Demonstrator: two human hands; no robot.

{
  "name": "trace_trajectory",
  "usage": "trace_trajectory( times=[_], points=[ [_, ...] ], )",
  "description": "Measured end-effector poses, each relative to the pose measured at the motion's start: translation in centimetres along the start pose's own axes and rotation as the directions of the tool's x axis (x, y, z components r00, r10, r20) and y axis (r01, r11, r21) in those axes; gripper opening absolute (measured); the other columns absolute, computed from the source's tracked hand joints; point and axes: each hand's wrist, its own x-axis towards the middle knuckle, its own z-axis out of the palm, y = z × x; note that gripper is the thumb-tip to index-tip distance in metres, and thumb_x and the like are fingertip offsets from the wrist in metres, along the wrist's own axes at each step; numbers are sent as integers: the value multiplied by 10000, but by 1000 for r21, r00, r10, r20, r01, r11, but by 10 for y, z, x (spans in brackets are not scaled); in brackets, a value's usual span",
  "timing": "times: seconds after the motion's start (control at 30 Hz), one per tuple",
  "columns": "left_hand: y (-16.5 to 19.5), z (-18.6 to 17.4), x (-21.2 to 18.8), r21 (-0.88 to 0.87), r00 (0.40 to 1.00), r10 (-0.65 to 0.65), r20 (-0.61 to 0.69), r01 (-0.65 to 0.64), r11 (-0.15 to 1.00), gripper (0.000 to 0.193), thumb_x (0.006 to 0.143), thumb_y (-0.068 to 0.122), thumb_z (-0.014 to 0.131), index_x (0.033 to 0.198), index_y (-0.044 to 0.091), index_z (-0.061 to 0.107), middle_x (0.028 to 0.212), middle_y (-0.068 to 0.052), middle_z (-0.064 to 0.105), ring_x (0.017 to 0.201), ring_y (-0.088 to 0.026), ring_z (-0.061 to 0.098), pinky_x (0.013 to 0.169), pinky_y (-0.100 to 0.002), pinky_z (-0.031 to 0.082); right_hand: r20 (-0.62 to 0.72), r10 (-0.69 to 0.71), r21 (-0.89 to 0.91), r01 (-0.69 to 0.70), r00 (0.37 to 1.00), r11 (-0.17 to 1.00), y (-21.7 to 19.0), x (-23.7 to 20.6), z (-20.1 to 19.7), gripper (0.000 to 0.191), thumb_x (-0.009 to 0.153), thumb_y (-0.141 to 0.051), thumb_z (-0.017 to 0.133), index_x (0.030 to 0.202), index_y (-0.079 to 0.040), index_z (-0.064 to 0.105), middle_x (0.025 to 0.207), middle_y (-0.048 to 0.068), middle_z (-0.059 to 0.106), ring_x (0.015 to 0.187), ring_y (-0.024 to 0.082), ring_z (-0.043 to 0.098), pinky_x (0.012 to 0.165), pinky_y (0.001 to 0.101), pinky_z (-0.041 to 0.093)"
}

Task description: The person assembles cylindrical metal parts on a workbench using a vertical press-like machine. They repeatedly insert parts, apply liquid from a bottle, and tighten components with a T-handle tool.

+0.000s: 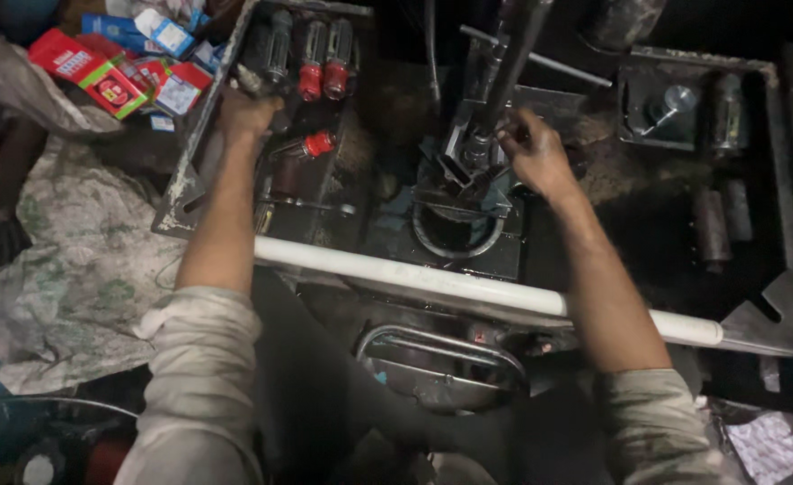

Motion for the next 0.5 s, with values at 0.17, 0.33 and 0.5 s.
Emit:
trace_trajectory(
  times=[0.17, 0.33, 0.5],
  points=[
    [-18, 21, 17, 13, 838, 525, -150, -529, 848, 1109, 586, 244, 981, 1414, -135, 349, 1256, -270, 644, 1151, -354, 643, 966, -401, 501, 40, 29, -55, -26, 999, 998, -6, 1, -1, 370, 1000, -183, 703, 1312, -21, 587, 1155, 186, 719, 937, 303, 730, 840, 426, 570],
    [-43, 20, 34, 132, 925, 378, -33, -371, 919, 584, 823, 284, 797, 1333, 47, 640, 1251, -199, 712, 1176, -358, 668, 993, -443, 527, 41, 17, -100, -13, 999, 995, -3, 3, 1, 413, 997, -198, 714, 1340, -8, 582, 1195, 215, 668, 1054, 341, 679, 889, 444, 545],
    [-45, 22, 29, 508, 856, 517, -28, -433, 744, 641, 790, 490, 773, 1240, 50, 652, 1193, -201, 724, 1107, -375, 676, 877, -491, 527, 30, -34, -232, 40, 999, 972, 9, 4, 5, 275, 1012, -159, 742, 1212, -4, 633, 1155, 211, 678, 1145, 374, 638, 989, 462, 522]
  ],
)
